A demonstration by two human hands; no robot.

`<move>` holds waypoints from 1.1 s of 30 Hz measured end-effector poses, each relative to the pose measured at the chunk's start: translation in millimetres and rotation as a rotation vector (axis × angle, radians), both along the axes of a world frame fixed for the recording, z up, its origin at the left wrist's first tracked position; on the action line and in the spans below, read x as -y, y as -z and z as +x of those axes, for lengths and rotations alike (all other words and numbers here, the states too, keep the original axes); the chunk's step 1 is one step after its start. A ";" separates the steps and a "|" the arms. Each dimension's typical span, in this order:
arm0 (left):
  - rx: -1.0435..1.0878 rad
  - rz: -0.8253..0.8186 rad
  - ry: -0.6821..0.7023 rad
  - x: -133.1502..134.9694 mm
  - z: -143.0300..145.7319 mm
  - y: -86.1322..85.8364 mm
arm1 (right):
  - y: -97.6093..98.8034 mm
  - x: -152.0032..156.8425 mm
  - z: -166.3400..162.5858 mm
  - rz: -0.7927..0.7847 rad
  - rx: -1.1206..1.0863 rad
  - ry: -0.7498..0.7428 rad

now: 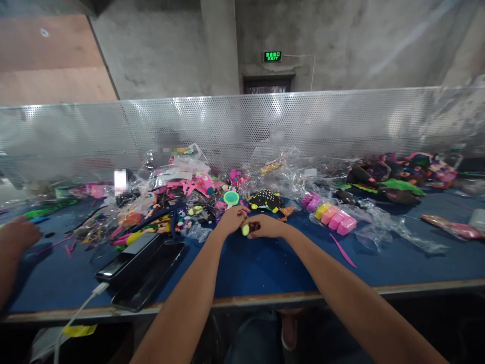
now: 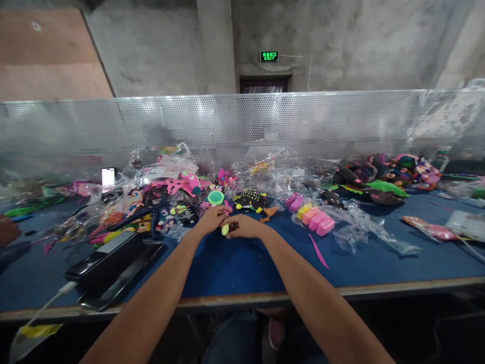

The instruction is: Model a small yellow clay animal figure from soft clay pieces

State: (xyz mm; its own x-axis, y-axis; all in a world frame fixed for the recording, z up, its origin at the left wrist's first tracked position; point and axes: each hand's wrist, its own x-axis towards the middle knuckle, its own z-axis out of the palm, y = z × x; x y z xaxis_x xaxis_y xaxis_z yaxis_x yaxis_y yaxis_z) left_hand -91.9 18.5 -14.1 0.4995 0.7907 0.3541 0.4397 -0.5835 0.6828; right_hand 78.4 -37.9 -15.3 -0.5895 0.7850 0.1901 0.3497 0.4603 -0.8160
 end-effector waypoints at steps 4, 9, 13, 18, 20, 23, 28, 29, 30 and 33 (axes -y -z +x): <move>-0.004 0.025 -0.015 2.8 0.5 -1.4 | 2.3 -1.8 -1.6 0.027 -0.033 0.016; -0.004 0.016 -0.004 3.8 0.9 -1.5 | 4.4 -3.9 -1.7 0.054 -0.019 0.022; -0.024 0.012 -0.011 3.8 0.1 -1.9 | 0.1 -0.9 0.3 0.049 0.022 0.008; -0.033 0.050 0.017 4.6 0.3 -3.9 | -10.6 2.7 4.6 0.154 0.017 0.148; -0.016 0.036 0.014 6.0 1.4 -5.8 | -12.9 0.8 7.8 0.220 -0.010 0.269; 0.079 0.020 -0.036 8.4 1.7 -10.8 | -11.4 -5.7 14.3 0.291 -0.053 0.432; 0.208 0.061 -0.425 10.0 -7.7 -20.7 | -4.0 -15.3 22.8 0.374 -0.071 0.574; 0.195 0.067 -0.497 10.4 -10.1 -21.7 | -3.3 -15.9 23.8 0.391 -0.059 0.598; 0.161 0.073 -0.554 10.8 -12.2 -22.0 | -2.9 -16.1 24.6 0.405 -0.047 0.620; -0.034 0.065 -0.615 12.7 -15.2 -19.7 | -2.5 -15.8 26.1 0.422 -0.034 0.666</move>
